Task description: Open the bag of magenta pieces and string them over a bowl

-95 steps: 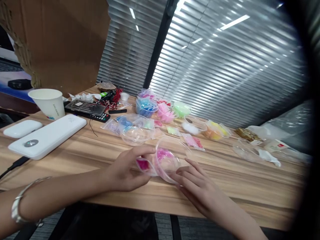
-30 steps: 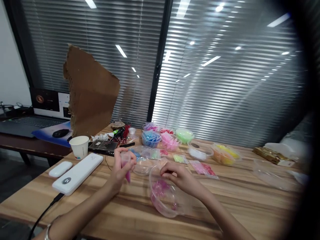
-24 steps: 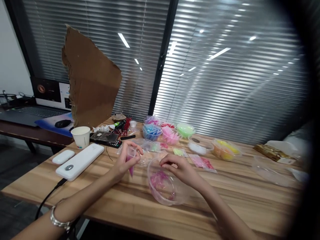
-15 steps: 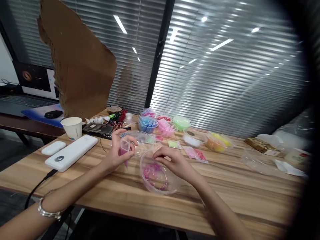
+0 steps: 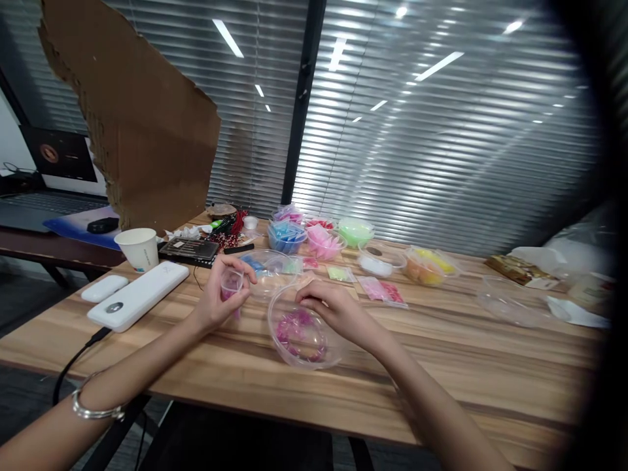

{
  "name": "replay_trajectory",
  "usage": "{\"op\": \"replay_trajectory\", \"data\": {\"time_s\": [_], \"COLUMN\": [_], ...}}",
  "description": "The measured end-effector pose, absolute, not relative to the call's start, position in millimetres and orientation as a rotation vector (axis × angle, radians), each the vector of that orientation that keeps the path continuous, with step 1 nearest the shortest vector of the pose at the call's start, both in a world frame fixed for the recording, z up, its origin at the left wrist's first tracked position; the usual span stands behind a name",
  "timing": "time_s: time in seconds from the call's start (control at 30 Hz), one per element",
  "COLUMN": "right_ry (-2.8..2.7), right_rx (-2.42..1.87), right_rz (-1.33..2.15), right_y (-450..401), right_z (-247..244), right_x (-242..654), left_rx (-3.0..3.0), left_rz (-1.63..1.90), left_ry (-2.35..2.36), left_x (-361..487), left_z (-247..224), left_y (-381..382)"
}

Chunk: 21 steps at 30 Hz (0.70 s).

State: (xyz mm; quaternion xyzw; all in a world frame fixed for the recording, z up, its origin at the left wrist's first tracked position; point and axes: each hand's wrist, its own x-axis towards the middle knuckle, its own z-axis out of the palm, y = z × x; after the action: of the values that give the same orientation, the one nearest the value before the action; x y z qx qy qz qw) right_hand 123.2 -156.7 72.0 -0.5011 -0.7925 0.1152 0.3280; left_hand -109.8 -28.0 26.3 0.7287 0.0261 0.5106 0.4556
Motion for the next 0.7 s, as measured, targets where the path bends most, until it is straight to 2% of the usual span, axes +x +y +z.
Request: {"op": "replay_trajectory", "data": {"time_s": [0.27, 0.47, 0.6, 0.7], "right_ry": [-2.083, -2.029, -1.987, -1.889], "right_rx": [-1.295, -1.279, -1.272, -1.297], "right_rz": [0.295, 0.276, 0.231, 0.168], "right_y": [-160.2, -155.5, -152.4, -151.8], "right_z": [74.8, 71.5, 63.9, 61.9], "right_x": [123.3, 127.2, 124.3, 123.0], "left_rx": [1.843, 1.863, 1.872, 1.978], "left_rz": [1.493, 1.746, 1.645, 1.546], "left_ry": [0.034, -0.001, 0.057, 0.030], "left_x": [-100.9, -64.1, -40.2, -38.0], "left_z": [36.3, 65.5, 79.3, 71.2], "left_y": [-43.7, -51.0, -52.7, -52.4]}}
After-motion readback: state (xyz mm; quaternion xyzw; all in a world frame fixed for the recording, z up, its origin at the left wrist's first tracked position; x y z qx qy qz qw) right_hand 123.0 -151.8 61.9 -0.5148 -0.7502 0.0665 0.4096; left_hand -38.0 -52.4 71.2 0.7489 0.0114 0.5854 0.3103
